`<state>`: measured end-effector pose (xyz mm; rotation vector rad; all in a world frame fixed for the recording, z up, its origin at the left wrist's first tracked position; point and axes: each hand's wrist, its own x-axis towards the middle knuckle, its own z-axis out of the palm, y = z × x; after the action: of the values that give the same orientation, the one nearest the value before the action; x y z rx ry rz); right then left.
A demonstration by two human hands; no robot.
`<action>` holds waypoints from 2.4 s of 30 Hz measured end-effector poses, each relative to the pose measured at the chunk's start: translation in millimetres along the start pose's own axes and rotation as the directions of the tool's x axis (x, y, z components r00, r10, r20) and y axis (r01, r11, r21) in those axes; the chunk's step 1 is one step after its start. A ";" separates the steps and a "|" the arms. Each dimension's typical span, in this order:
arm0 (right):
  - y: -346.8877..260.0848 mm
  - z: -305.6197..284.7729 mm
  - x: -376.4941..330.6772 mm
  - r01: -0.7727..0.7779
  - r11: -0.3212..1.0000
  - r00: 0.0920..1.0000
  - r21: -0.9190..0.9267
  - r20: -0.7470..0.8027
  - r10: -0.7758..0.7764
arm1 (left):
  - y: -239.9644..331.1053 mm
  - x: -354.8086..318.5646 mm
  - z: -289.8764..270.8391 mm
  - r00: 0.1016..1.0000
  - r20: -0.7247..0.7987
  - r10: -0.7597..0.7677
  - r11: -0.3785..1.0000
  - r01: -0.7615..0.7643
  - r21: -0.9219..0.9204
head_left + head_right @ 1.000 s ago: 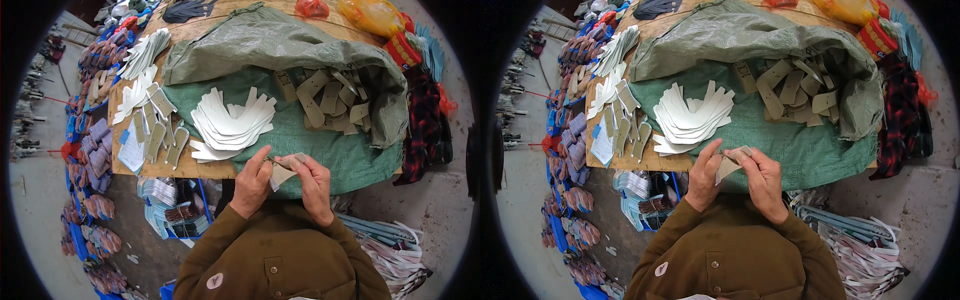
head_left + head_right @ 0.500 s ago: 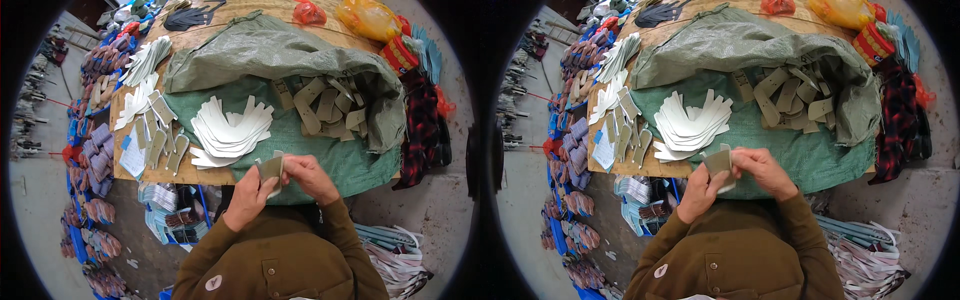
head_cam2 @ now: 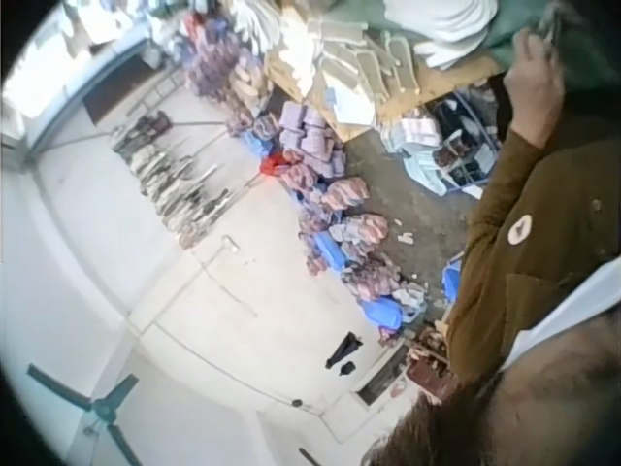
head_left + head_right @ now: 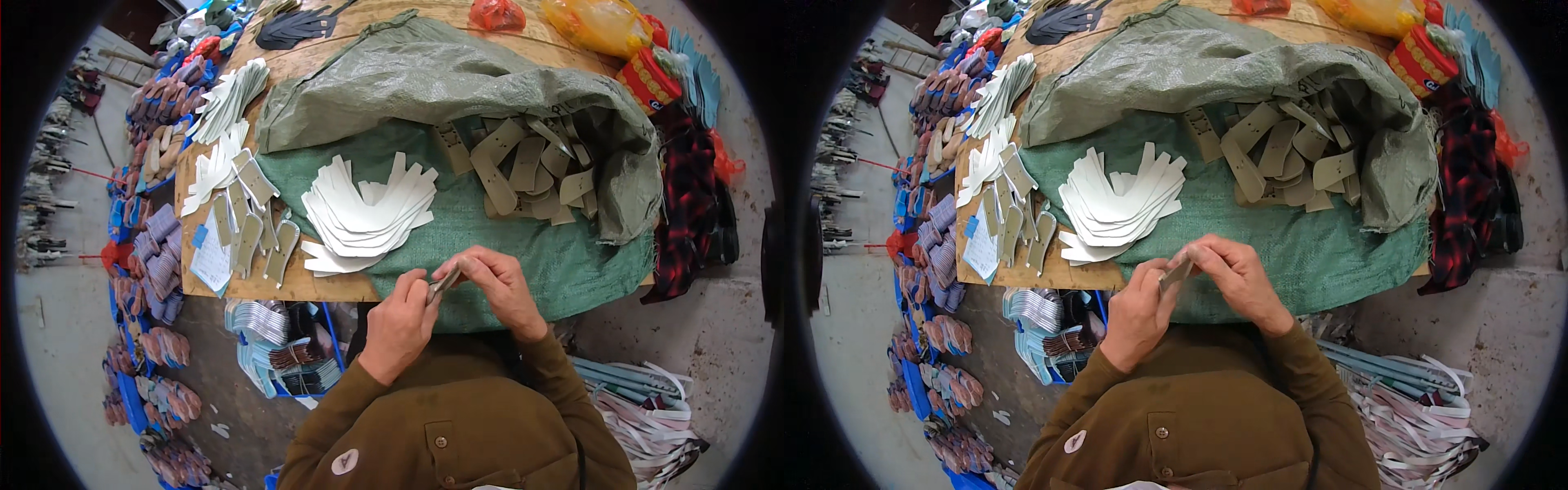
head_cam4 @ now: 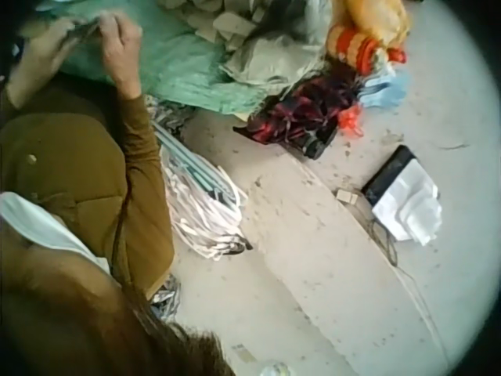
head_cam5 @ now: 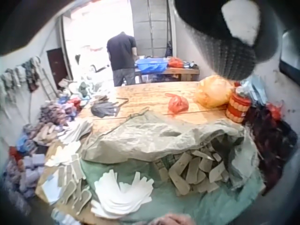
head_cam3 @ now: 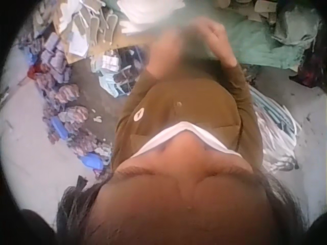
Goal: The person repeatedly picks up a white shoe insole and a brown cardboard insert, aligns them, and presses them together. The person then places the assembled pair onto a pile on the table. This process is repeated continuously throughout the clip.
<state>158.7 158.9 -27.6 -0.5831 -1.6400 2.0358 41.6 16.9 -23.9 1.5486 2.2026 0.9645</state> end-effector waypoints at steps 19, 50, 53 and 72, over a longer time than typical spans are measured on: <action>-29.5 21.3 -24.1 0.084 0.996 0.931 -0.034 -0.353 -0.091 | -6.5 3.2 17.7 0.994 -0.083 -0.067 0.972 0.046 -0.232; 12.2 10.7 -3.6 -0.142 0.989 0.985 0.045 -0.090 0.146 | -7.5 0.7 3.0 0.960 0.246 -0.134 0.782 0.255 -0.568; 22.0 23.0 -2.6 -0.030 0.997 0.988 -0.071 -0.154 0.018 | -3.3 7.5 12.7 0.961 0.097 -0.260 0.726 0.260 -0.636; -24.0 -29.3 -3.1 -0.255 0.943 0.796 -0.213 0.507 0.329 | -31.9 23.7 -37.4 0.855 0.479 -0.201 0.420 0.517 -0.746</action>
<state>180.5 184.4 -9.9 -0.3349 -2.1311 2.4939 -12.0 18.6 -14.0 0.6151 1.3118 1.2548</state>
